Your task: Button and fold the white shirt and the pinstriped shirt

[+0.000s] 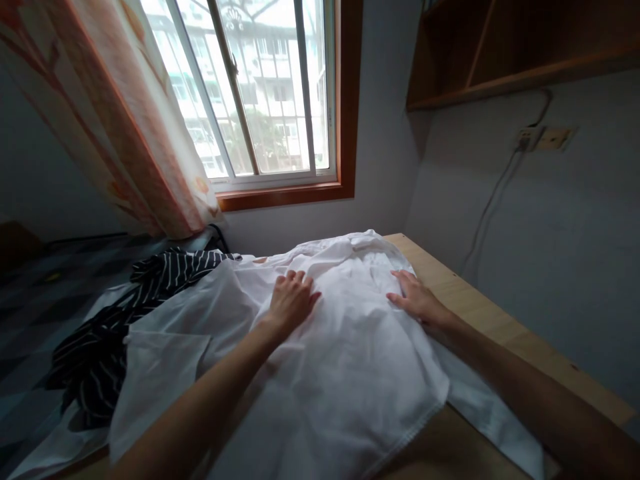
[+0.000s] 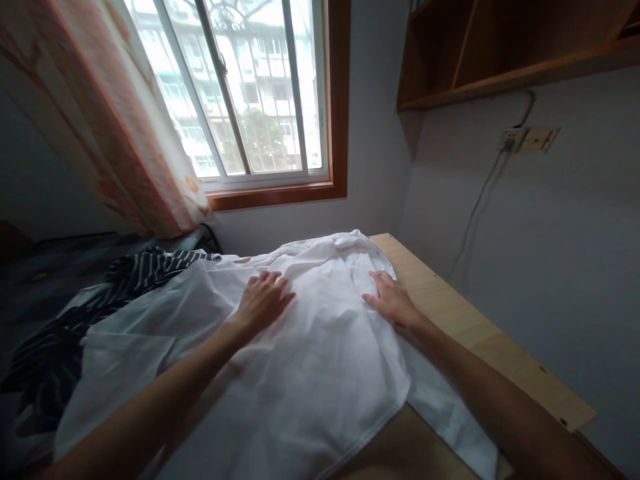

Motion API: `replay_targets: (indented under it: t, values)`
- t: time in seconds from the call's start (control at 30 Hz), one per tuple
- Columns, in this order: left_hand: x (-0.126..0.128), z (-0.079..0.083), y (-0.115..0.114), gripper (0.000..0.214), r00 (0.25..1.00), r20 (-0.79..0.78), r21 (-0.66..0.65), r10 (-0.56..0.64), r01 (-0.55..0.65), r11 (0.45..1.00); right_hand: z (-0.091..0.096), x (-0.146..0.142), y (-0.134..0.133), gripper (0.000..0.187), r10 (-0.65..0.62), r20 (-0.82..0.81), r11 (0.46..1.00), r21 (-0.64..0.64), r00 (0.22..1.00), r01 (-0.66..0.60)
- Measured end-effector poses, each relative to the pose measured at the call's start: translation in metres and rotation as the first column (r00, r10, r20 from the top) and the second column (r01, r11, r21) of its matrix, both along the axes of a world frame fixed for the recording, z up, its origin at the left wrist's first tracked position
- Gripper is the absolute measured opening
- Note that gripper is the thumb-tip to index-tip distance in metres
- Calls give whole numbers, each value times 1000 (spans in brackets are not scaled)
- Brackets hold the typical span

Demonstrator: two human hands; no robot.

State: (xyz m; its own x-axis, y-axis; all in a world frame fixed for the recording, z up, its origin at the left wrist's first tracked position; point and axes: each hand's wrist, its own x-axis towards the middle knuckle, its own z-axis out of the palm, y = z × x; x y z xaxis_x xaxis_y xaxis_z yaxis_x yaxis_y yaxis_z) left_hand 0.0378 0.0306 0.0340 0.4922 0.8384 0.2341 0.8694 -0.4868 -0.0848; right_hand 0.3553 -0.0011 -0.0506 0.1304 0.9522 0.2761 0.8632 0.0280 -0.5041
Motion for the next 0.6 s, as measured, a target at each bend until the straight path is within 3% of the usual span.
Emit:
replay_targets:
  t: [0.1, 0.17, 0.23, 0.3, 0.43, 0.53, 0.6]
  values:
    - [15, -14, -70, 63, 953, 87, -111, -290, 299, 948, -13, 21, -51, 69, -126, -26, 992, -33, 992, 125]
    - [15, -29, -109, 96, 863, 164, -256, -478, 505, 824, -21, 28, -82, 69, -68, -42, 992, -111, 997, 63]
    - [11, -46, -133, 107, 801, 212, -377, -560, 596, 709, -27, 24, -110, 65, 37, -19, 988, -147, 999, -40]
    - [9, -60, -143, 96, 793, 234, -431, -562, 603, 671, -31, 11, -131, 52, 75, 43, 992, -106, 996, -70]
    - [11, -70, -143, 44, 813, 301, -353, -499, 581, 734, -25, -12, -144, 16, 1, 151, 1000, -13, 989, 1]
    - [9, -70, -135, 30, 746, 506, -293, -432, 621, 727, -16, 1, -130, 17, -49, 198, 998, 40, 979, 42]
    - [0, -69, -125, 36, 676, 696, -323, -241, 595, 736, -9, 28, -117, 18, -142, 176, 987, 101, 974, 125]
